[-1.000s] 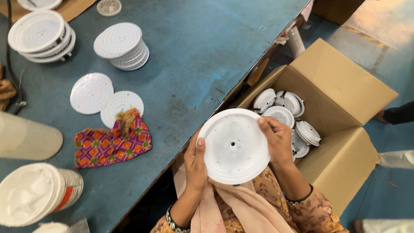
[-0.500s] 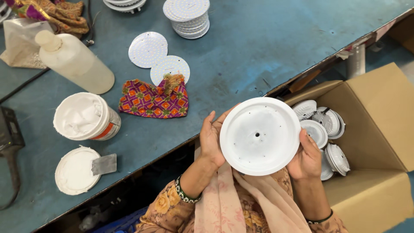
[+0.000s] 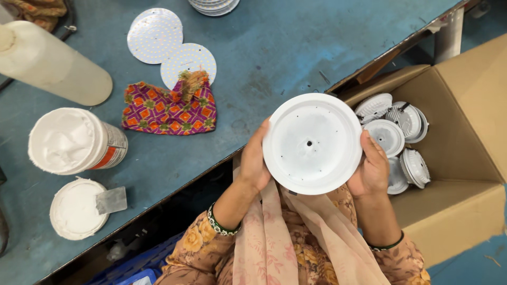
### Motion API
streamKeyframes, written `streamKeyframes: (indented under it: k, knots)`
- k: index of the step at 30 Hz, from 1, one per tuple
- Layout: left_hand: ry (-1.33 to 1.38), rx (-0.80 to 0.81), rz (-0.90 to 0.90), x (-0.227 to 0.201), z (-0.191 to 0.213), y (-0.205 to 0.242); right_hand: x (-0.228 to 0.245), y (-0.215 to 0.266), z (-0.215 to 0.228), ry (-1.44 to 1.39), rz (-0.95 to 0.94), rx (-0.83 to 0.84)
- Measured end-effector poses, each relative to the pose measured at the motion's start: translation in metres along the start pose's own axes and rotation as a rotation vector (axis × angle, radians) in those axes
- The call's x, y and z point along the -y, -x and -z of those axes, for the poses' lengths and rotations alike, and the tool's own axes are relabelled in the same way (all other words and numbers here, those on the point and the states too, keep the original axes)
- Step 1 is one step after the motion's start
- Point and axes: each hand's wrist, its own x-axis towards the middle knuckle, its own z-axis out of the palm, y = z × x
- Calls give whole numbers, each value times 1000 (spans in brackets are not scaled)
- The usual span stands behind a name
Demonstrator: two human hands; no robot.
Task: The person retrieves white circular LED light housings from a cardboard box and places them on a blue workbench. Using a small plastic scraper, they scoop white adhesive from a container and spread it around the central hole of each housing. The treated housings are stacked on the table.
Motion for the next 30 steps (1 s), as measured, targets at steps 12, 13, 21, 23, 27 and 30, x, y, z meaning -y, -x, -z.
streamKeyframes:
  k: [12, 13, 21, 23, 27, 30]
  knots:
    - [-482, 279, -134, 26, 5, 13, 31, 31, -29, 195, 592, 26]
    - [-500, 272, -130, 26, 3, 13, 31, 33, -29, 214, 608, 29]
    - [-648, 171, -231, 37, -9, 13, 23, 48, -27, 292, 672, -22]
    - [-634, 169, -274, 38, -7, 14, 23, 49, -26, 297, 667, -28]
    - [-502, 44, -80, 37, 0, 13, 22, 49, -24, 276, 648, -24]
    - [-520, 220, -251, 38, 2, 11, 22, 48, -23, 286, 652, -42]
